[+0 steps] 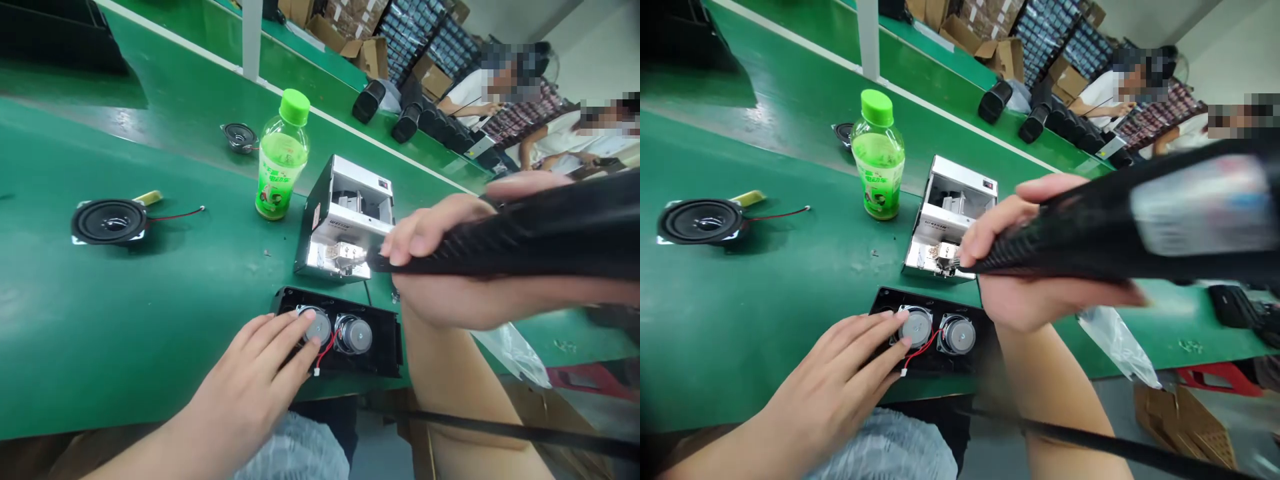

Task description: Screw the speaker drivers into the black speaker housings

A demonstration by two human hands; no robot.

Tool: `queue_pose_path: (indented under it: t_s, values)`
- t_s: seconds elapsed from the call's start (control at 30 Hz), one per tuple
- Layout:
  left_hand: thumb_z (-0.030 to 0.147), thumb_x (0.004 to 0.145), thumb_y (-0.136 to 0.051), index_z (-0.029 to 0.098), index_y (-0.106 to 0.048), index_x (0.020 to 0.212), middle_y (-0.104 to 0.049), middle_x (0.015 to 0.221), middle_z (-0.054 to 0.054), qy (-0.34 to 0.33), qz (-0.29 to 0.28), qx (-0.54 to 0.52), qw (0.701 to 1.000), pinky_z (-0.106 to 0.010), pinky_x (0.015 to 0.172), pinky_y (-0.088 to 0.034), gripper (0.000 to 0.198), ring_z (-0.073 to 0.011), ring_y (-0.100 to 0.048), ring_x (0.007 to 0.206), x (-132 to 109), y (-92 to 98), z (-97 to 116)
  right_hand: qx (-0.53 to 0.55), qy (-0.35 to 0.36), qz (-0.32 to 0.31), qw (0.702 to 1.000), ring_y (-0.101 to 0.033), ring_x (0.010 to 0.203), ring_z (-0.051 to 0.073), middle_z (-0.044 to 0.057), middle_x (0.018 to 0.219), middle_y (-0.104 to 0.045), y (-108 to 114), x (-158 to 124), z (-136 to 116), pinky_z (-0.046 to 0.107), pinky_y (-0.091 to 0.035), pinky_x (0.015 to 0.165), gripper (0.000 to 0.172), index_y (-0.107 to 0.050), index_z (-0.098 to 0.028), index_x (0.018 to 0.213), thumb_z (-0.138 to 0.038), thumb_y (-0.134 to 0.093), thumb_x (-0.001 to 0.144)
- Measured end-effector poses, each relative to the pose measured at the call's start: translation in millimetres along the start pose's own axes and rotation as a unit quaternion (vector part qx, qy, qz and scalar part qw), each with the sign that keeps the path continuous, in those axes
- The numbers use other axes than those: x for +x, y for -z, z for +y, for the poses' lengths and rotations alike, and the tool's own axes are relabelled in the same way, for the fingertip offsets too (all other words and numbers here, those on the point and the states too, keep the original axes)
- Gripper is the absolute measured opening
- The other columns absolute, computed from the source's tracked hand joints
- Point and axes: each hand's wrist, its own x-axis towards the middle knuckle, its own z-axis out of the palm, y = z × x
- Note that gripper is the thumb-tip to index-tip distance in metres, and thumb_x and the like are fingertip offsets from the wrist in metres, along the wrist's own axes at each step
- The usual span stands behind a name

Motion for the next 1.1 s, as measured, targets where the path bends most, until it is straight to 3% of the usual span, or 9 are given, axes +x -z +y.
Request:
queue_pose_path:
  t_s: [0.1,0.17,0.3,0.37,0.47,0.67,0.83,0.93,1.1]
  values:
    - [0.015,0.100,-0.075,0.018,-0.049,0.164,-0.046,0.175,-0.023,0.053,0.034,-0.015,0.998,-0.052,0.124,-0.055,0.069,-0.0359,-0.051,0.160,-5,4.6,-3,-0.014,0.016,0.017,1.000,-0.055,0.041,0.019,-0.005,0.054,-0.062,-9,2,16,0.040,-0.041,0.040,0.069,-0.076,-0.036,0.088,-0.102,-0.064,0.073]
    - [0.026,0.102,-0.074,0.021,-0.032,0.175,-0.034,0.183,-0.022,0.121,0.015,-0.033,0.992,-0.054,0.124,-0.057,0.084,-0.0372,-0.045,0.165,-8,7.8,-7,-0.037,0.009,0.028,0.999,-0.054,0.041,0.019,-0.005,0.055,-0.059,-13,1,21,0.041,-0.039,0.037,0.075,-0.079,-0.035,0.094,-0.104,-0.055,0.076]
    - [0.044,0.102,-0.074,0.025,-0.011,0.181,-0.034,0.185,-0.018,0.205,-0.056,-0.088,0.973,-0.056,0.125,-0.057,0.103,-0.0374,-0.045,0.166,-12,8.0,-17,-0.056,0.042,0.051,0.996,-0.054,0.042,0.017,-0.004,0.053,-0.053,-11,0,30,0.037,-0.039,0.036,0.084,-0.080,-0.028,0.111,-0.099,-0.041,0.090]
    - [0.045,0.101,-0.075,0.028,-0.010,0.181,-0.040,0.182,-0.016,0.215,-0.073,-0.106,0.968,-0.056,0.127,-0.056,0.106,-0.0362,-0.049,0.163,-11,4.7,-21,-0.035,0.046,0.039,0.998,-0.052,0.039,0.016,-0.005,0.053,-0.052,-7,-2,38,0.034,-0.039,0.034,0.081,-0.078,-0.026,0.118,-0.093,-0.038,0.097]
    - [0.044,0.099,-0.077,0.031,-0.010,0.181,-0.043,0.181,-0.014,0.220,-0.077,-0.120,0.965,-0.057,0.129,-0.053,0.106,-0.0351,-0.051,0.162,-10,-0.4,-24,0.014,0.029,0.031,0.999,-0.047,0.034,0.016,-0.006,0.051,-0.054,0,-9,42,0.032,-0.033,0.029,0.078,-0.075,-0.027,0.122,-0.093,-0.045,0.094]
    - [0.041,0.099,-0.077,0.032,-0.010,0.181,-0.040,0.182,-0.015,0.219,-0.078,-0.120,0.965,-0.059,0.131,-0.050,0.105,-0.0365,-0.047,0.165,-12,-1.9,-25,-0.005,-0.005,0.025,1.000,-0.055,0.040,0.018,-0.009,0.055,-0.061,3,-9,4,0.035,-0.047,0.040,0.065,-0.070,-0.031,0.107,-0.088,-0.076,0.078]
    - [0.042,0.098,-0.079,0.031,-0.012,0.181,-0.044,0.180,-0.016,0.220,-0.072,-0.113,0.966,-0.058,0.127,-0.055,0.107,-0.0375,-0.053,0.160,-11,-2.6,-25,-0.001,0.061,0.045,0.997,-0.052,0.041,0.014,-0.007,0.056,-0.055,-3,0,22,0.032,-0.041,0.041,0.067,-0.070,-0.027,0.104,-0.091,-0.050,0.094]
    - [0.042,0.096,-0.081,0.032,-0.013,0.181,-0.045,0.179,-0.016,0.217,-0.065,-0.112,0.967,-0.057,0.125,-0.056,0.109,-0.0381,-0.054,0.159,-11,-4.4,-26,0.008,0.054,0.031,0.998,-0.052,0.041,0.015,-0.005,0.057,-0.056,-1,2,37,0.032,-0.038,0.039,0.067,-0.071,-0.028,0.105,-0.091,-0.052,0.094]
    - [0.042,0.098,-0.078,0.033,-0.012,0.181,-0.045,0.179,-0.015,0.218,-0.071,-0.115,0.967,-0.057,0.126,-0.055,0.106,-0.0365,-0.054,0.160,-12,-4.6,-27,0.003,0.031,0.024,0.999,-0.053,0.043,0.015,-0.006,0.058,-0.057,4,3,36,0.031,-0.040,0.041,0.075,-0.071,-0.026,0.120,-0.092,-0.052,0.093]
